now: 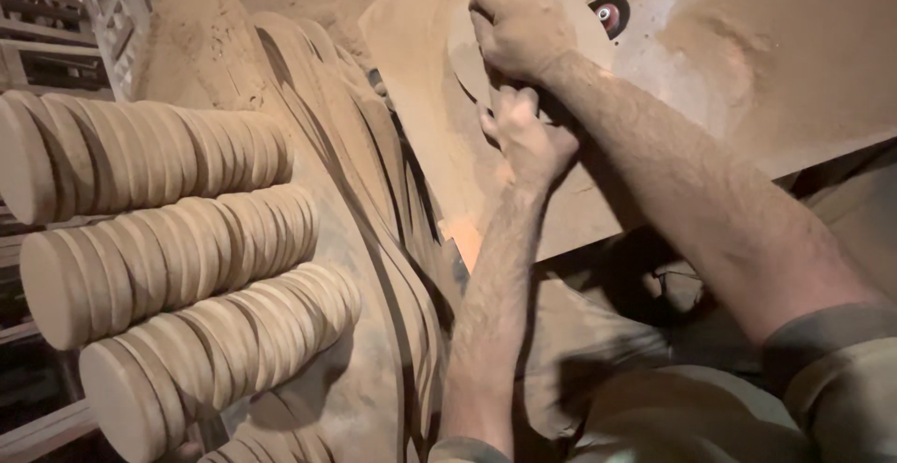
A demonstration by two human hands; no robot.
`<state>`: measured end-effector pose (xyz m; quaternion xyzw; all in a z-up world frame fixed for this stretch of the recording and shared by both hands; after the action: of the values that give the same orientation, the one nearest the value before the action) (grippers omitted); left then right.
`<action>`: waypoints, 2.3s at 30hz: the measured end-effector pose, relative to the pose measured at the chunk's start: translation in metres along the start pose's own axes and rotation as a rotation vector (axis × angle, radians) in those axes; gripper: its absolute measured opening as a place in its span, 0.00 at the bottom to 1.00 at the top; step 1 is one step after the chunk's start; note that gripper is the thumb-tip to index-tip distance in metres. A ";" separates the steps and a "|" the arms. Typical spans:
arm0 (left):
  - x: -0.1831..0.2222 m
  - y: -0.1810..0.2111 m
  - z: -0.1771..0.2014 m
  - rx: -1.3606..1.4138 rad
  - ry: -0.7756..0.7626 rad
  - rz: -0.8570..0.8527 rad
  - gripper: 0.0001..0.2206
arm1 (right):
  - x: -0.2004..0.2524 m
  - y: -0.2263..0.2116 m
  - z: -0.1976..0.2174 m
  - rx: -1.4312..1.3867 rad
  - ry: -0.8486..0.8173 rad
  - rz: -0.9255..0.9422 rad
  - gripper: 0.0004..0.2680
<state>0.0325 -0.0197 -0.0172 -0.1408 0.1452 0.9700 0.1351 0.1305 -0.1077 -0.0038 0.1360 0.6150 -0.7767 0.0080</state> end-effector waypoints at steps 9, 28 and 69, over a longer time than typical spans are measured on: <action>-0.015 -0.016 0.004 0.045 0.020 -0.072 0.13 | 0.005 -0.006 0.001 -0.001 0.078 0.027 0.07; -0.130 -0.054 0.053 -0.092 -0.592 -0.666 0.55 | 0.026 -0.020 0.017 -0.021 -0.037 -0.018 0.07; -0.013 -0.035 0.079 0.027 -0.569 0.009 0.46 | 0.077 -0.025 0.022 0.058 0.099 -0.005 0.08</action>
<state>0.0369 0.0345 0.0514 0.1395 0.1149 0.9691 0.1679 0.0475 -0.1102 0.0077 0.1727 0.5923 -0.7865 -0.0283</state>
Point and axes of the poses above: each hand's wrist, its own x-axis away from the middle knuckle, its own z-axis out of the back of the hand, y = z × x, the point moved 3 cm from there along -x, towards the middle knuckle, and after that the axes turned 11 degrees about -x, right-handed, at the moved point
